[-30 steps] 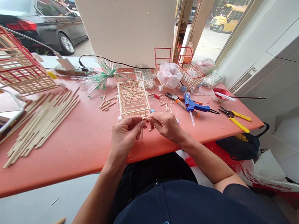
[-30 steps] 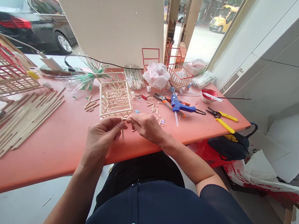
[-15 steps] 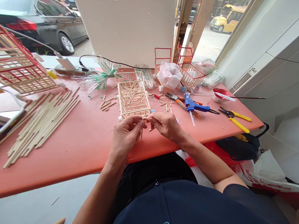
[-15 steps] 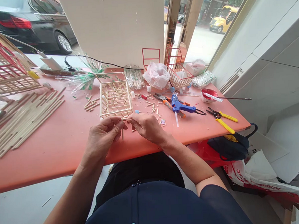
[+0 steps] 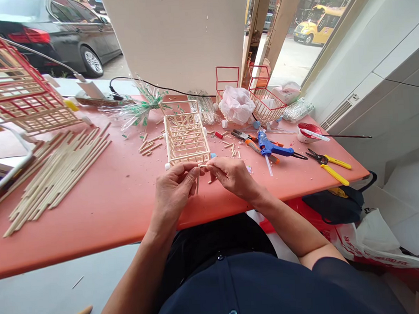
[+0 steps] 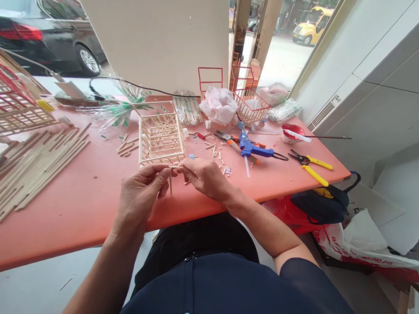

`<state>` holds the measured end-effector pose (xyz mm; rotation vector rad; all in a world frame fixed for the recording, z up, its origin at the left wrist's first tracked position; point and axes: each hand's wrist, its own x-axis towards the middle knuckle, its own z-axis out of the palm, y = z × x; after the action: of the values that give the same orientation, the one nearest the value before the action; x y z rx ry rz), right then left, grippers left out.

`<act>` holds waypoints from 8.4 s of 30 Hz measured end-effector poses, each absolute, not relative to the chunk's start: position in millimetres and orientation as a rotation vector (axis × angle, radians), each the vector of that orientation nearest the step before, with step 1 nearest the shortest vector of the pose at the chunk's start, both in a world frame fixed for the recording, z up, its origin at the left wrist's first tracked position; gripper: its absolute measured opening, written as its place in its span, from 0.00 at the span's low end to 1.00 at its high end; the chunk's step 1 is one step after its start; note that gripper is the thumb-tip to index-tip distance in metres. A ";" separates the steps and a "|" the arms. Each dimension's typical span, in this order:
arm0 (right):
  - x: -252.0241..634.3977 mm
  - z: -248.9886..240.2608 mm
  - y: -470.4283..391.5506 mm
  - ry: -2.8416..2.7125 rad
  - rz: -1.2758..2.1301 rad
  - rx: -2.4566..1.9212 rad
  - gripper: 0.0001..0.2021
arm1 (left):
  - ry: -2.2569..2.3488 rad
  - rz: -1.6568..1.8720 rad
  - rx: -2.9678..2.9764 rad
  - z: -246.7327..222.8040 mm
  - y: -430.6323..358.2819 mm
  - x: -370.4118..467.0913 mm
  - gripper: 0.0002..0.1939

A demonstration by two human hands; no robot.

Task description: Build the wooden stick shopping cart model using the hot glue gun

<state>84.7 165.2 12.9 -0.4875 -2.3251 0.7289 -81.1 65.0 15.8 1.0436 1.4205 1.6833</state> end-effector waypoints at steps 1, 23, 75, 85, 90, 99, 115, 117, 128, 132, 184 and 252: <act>84.7 13.0 165.1 -2.326 0.726 -0.491 0.16 | 1.420 1.682 1.045 16.2 64.6 -81.0 0.11; 83.8 12.4 166.2 -2.312 0.709 -0.446 0.15 | 1.368 1.678 1.089 14.4 65.8 -80.9 0.09; 85.1 14.1 165.3 -2.301 0.701 -0.393 0.14 | 1.433 1.644 1.103 16.1 65.2 -82.1 0.09; 85.0 13.4 165.7 -2.318 0.747 -0.435 0.15 | 1.489 1.568 1.241 15.7 64.1 -83.8 0.18; 85.1 13.4 165.3 -2.319 0.762 -0.428 0.14 | 1.570 1.553 1.293 16.9 64.1 -84.0 0.15; 84.6 11.9 166.1 -2.325 0.731 -0.422 0.14 | 1.566 1.559 1.331 18.4 63.5 -84.6 0.15; 85.1 12.6 165.0 -2.336 0.729 -0.437 0.15 | 1.564 1.561 1.287 18.7 63.7 -83.0 0.16; 85.0 12.2 165.3 -2.337 0.728 -0.426 0.15 | 1.570 1.564 1.295 18.0 64.4 -83.5 0.15; 83.5 11.7 165.2 -2.318 0.721 -0.398 0.15 | 1.508 1.579 1.292 16.6 64.4 -83.4 0.16; 82.5 12.0 164.4 -2.321 0.720 -0.393 0.16 | 1.494 1.585 1.308 15.8 65.3 -82.8 0.19; 83.9 15.4 164.7 -2.345 0.764 -0.422 0.17 | 1.521 1.535 1.325 15.9 64.5 -84.0 0.18; 85.3 13.4 166.8 -2.316 0.724 -0.422 0.15 | 1.418 1.534 1.208 13.8 65.4 -81.3 0.17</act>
<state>85.3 166.8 13.4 -0.4225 -2.3160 0.7240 -81.3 65.4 13.8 1.2084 1.4177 1.5345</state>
